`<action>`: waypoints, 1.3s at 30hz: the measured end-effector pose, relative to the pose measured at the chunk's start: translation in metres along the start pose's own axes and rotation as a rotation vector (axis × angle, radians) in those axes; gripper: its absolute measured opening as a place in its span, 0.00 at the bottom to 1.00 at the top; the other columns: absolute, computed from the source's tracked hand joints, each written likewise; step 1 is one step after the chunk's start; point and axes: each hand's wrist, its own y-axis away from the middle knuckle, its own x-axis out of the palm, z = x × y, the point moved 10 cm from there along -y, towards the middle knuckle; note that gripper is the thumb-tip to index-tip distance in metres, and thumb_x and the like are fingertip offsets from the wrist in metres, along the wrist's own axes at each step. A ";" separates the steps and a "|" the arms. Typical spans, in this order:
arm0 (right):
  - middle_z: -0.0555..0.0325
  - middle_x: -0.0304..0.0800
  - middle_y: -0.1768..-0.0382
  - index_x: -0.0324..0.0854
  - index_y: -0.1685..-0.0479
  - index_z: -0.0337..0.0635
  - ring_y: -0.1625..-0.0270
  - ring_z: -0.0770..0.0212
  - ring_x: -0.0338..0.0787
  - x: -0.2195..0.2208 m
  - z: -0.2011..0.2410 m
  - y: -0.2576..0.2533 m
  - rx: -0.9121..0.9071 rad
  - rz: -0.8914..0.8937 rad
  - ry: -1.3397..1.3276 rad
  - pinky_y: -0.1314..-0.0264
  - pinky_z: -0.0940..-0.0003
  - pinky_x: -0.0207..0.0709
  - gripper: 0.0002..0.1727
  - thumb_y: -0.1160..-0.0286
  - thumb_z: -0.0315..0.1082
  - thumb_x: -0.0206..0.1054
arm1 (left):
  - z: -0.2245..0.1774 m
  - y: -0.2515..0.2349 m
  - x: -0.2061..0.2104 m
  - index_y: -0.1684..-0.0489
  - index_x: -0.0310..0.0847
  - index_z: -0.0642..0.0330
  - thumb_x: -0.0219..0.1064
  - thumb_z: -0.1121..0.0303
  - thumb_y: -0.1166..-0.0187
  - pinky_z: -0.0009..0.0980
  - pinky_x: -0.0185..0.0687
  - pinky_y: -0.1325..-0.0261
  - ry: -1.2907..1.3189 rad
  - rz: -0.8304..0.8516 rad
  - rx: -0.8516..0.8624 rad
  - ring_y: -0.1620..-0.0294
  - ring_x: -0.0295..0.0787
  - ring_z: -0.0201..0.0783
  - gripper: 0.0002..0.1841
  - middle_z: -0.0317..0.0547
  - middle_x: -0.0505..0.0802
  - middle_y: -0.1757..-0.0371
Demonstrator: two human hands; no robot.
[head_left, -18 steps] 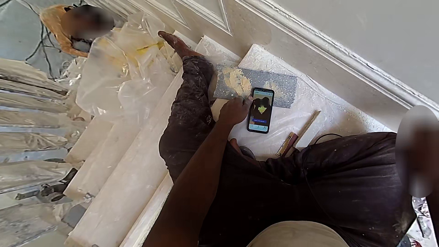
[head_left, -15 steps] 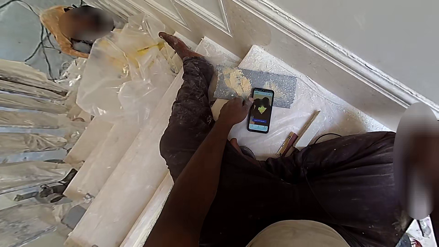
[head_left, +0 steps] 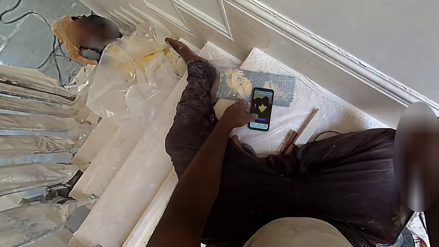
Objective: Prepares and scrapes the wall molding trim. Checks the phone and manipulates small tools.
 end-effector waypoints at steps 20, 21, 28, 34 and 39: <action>0.18 0.85 0.51 0.76 0.44 0.29 0.45 0.15 0.86 -0.003 0.003 0.001 -0.011 -0.017 -0.029 0.56 0.17 0.71 0.35 0.10 0.57 0.40 | 0.000 0.000 0.002 0.31 0.75 0.64 0.74 0.49 0.23 0.61 0.79 0.35 -0.048 -0.013 -0.020 0.42 0.88 0.57 0.31 0.58 0.91 0.48; 0.18 0.85 0.51 0.76 0.44 0.29 0.45 0.15 0.86 -0.003 0.002 0.001 -0.009 -0.017 -0.029 0.56 0.17 0.71 0.35 0.10 0.57 0.41 | 0.000 0.000 0.002 0.31 0.76 0.65 0.73 0.48 0.22 0.61 0.79 0.35 -0.036 -0.012 -0.012 0.42 0.88 0.56 0.31 0.58 0.91 0.48; 0.17 0.85 0.49 0.76 0.42 0.27 0.43 0.15 0.85 -0.005 0.005 0.004 0.009 0.001 -0.042 0.53 0.16 0.70 0.37 0.10 0.59 0.40 | 0.001 0.000 0.003 0.29 0.75 0.64 0.75 0.50 0.22 0.62 0.79 0.34 -0.022 -0.003 -0.031 0.41 0.88 0.57 0.32 0.58 0.91 0.47; 0.18 0.85 0.49 0.76 0.43 0.28 0.43 0.15 0.85 -0.002 0.003 0.002 0.005 0.001 -0.032 0.54 0.17 0.71 0.38 0.11 0.60 0.39 | 0.006 -0.001 -0.002 0.39 0.81 0.62 0.65 0.56 0.14 0.60 0.79 0.36 0.045 -0.062 -0.021 0.43 0.89 0.54 0.18 0.56 0.91 0.50; 0.18 0.84 0.48 0.75 0.41 0.29 0.42 0.16 0.85 -0.002 0.000 0.000 0.012 -0.013 -0.048 0.52 0.16 0.70 0.37 0.10 0.59 0.40 | 0.005 -0.002 -0.003 0.42 0.82 0.62 0.64 0.60 0.15 0.59 0.79 0.38 0.044 -0.054 0.004 0.45 0.88 0.52 0.15 0.54 0.91 0.52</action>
